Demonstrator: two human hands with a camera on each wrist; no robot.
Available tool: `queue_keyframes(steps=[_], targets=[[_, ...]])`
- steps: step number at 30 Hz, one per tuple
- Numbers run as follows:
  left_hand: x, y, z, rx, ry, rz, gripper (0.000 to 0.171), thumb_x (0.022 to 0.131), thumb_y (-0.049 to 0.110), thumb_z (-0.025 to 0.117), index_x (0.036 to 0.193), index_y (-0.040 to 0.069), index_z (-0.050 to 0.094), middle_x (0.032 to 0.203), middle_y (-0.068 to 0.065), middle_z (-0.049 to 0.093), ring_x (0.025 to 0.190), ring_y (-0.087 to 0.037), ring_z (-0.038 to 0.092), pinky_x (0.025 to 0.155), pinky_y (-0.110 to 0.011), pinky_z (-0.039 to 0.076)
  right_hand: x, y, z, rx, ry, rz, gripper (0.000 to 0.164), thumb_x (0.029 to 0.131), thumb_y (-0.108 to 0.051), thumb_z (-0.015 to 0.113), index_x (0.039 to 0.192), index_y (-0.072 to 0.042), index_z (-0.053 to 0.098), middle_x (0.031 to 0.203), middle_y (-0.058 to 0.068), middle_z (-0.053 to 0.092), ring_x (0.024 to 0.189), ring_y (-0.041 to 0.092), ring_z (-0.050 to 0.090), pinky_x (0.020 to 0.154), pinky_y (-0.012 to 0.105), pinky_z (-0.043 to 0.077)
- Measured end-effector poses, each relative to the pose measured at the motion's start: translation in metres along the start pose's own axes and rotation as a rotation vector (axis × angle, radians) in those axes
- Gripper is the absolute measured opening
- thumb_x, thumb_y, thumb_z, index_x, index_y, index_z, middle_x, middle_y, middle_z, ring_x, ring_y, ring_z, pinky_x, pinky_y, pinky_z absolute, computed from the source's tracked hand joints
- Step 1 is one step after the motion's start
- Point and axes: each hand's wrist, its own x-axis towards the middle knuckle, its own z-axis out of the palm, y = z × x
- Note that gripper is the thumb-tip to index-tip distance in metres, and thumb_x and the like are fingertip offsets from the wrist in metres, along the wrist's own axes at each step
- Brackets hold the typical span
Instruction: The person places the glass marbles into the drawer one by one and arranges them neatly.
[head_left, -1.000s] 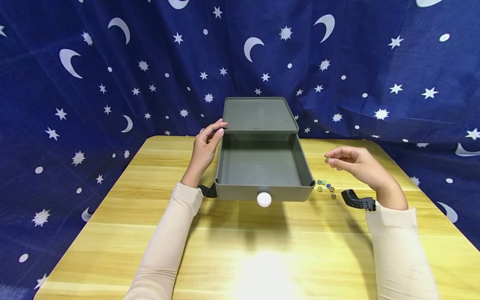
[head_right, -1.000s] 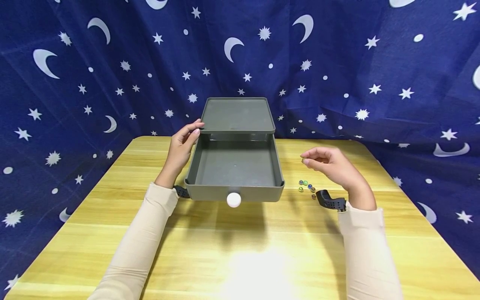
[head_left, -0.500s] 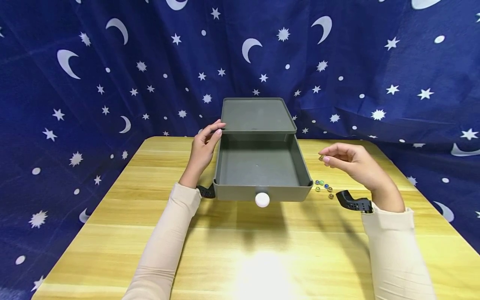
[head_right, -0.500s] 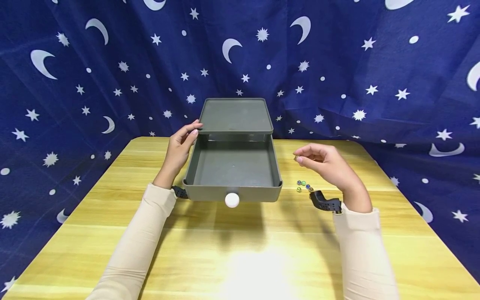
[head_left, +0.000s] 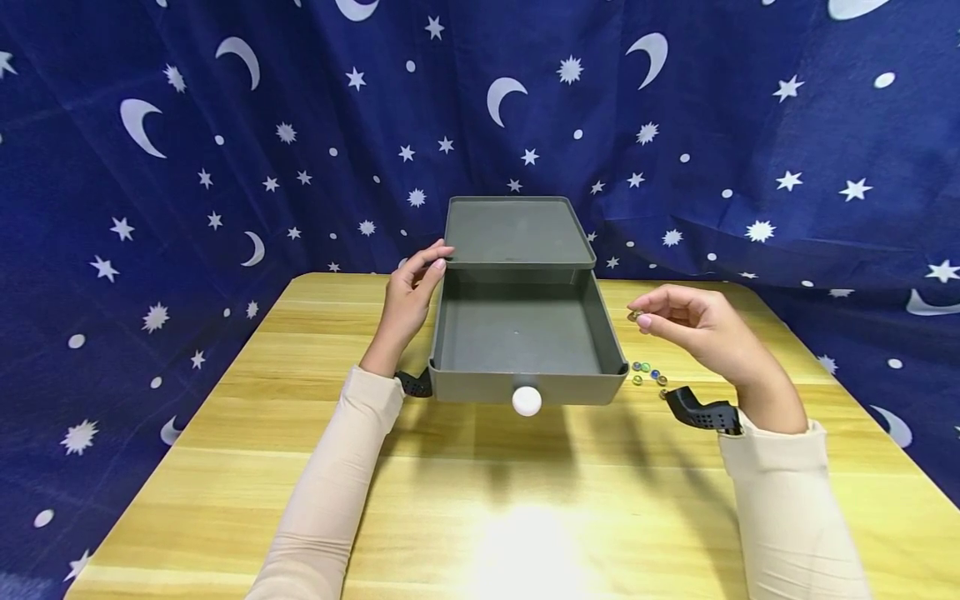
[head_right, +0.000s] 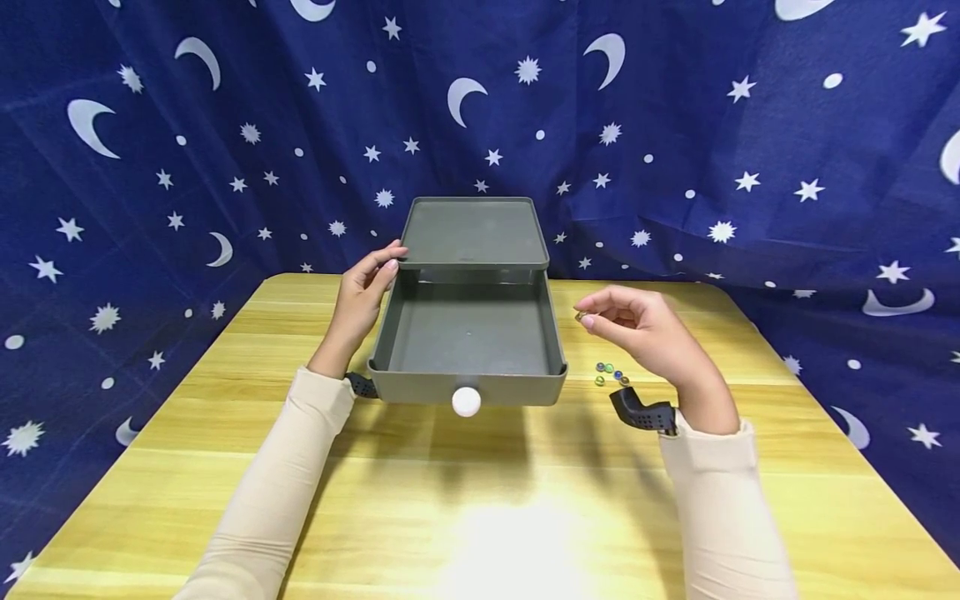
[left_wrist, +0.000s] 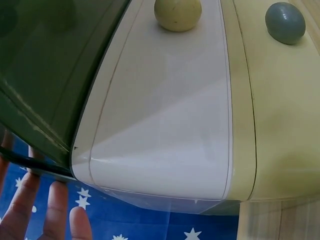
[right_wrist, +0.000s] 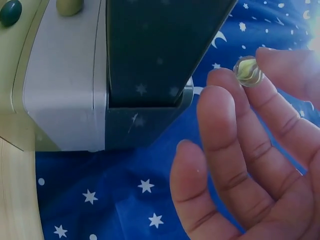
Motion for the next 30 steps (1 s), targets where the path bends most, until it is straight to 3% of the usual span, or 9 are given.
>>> queue_keyframes(steps=[7, 16, 21, 30], targets=[[0.001, -0.002, 0.001, -0.006, -0.003, 0.017, 0.03, 0.111, 0.008, 0.058, 0.135, -0.005, 0.07, 0.157, -0.014, 0.059, 0.123, -0.036, 0.065, 0.098, -0.028, 0.046, 0.001, -0.006, 0.006, 0.02, -0.004, -0.03, 0.023, 0.099, 0.013, 0.066, 0.113, -0.001, 0.077, 0.104, -0.01, 0.079, 0.09, 0.003, 0.074, 0.081, 0.016, 0.056], [0.001, -0.001, 0.001, -0.001, -0.003, 0.017, 0.03, 0.111, 0.009, 0.058, 0.135, -0.004, 0.07, 0.157, -0.015, 0.059, 0.123, -0.033, 0.065, 0.099, -0.029, 0.046, 0.004, -0.012, 0.015, 0.063, -0.011, -0.089, 0.034, 0.097, 0.017, 0.064, 0.111, -0.01, 0.079, 0.101, -0.008, 0.078, 0.085, 0.004, 0.073, 0.078, 0.016, 0.056], [0.001, -0.001, 0.001, 0.001, -0.004, 0.022, 0.029, 0.111, 0.008, 0.059, 0.134, -0.005, 0.07, 0.156, -0.015, 0.06, 0.126, -0.034, 0.065, 0.099, -0.029, 0.046, 0.006, -0.014, 0.019, 0.072, 0.001, -0.09, 0.028, 0.096, 0.017, 0.065, 0.112, -0.002, 0.078, 0.098, -0.007, 0.078, 0.083, 0.004, 0.073, 0.077, 0.016, 0.056], [0.001, 0.0, 0.0, 0.005, -0.001, 0.02, 0.03, 0.111, 0.009, 0.059, 0.135, -0.004, 0.071, 0.157, -0.012, 0.06, 0.125, -0.034, 0.065, 0.099, -0.031, 0.046, 0.012, -0.016, 0.029, 0.049, 0.002, -0.095, 0.022, 0.096, 0.015, 0.067, 0.111, 0.002, 0.077, 0.097, -0.003, 0.078, 0.078, 0.006, 0.07, 0.072, 0.018, 0.054]])
